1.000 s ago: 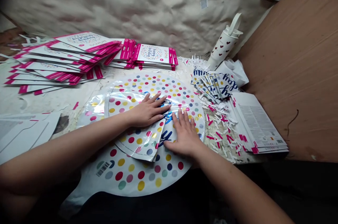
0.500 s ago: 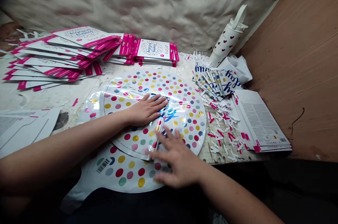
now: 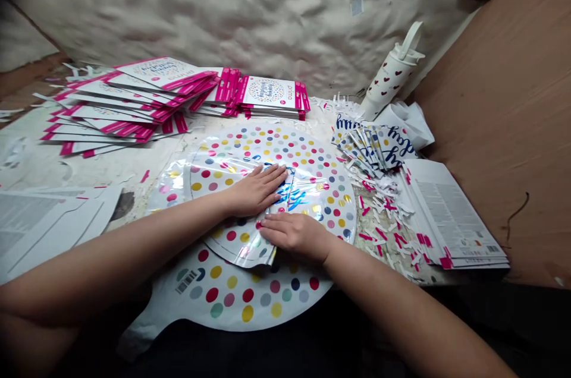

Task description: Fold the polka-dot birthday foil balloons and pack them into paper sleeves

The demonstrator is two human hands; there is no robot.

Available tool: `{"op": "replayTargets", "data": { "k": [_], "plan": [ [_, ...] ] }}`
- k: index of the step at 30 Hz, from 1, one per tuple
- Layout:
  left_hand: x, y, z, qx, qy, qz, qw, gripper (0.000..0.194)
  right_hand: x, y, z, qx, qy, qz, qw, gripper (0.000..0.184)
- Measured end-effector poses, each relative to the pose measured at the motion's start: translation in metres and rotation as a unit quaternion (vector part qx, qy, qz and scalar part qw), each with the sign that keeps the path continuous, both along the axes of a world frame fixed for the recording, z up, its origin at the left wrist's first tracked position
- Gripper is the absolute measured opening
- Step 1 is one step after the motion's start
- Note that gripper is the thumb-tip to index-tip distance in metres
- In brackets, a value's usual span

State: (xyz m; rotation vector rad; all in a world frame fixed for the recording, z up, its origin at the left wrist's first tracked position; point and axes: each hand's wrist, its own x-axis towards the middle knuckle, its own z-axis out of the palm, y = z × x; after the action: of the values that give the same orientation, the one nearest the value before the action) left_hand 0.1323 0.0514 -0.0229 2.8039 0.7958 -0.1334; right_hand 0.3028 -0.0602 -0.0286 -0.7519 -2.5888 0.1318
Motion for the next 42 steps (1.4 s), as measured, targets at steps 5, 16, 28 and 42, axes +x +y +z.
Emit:
{"op": "replayTargets", "data": {
  "k": [5,16,28,42],
  "plan": [
    [-0.087,0.021,0.004,-0.009,0.001,0.137,0.990,0.064,0.006,0.003,0.004,-0.229,0.107,-0.066,0.965,0.030],
    [-0.078,-0.046,0.052,0.078,-0.140,0.105,0.981,0.055,-0.003,0.082,0.015,-0.438,0.127,-0.477,0.751,0.037],
    [-0.074,-0.075,0.003,0.018,-0.003,0.140,0.990,0.066,-0.041,0.024,0.027,-0.031,-0.175,-0.225,0.958,0.039],
    [-0.061,-0.067,0.013,-0.070,-0.017,0.068,0.995,0.053,0.014,-0.031,0.006,-0.062,0.071,-0.338,0.937,0.082]
  ]
}}
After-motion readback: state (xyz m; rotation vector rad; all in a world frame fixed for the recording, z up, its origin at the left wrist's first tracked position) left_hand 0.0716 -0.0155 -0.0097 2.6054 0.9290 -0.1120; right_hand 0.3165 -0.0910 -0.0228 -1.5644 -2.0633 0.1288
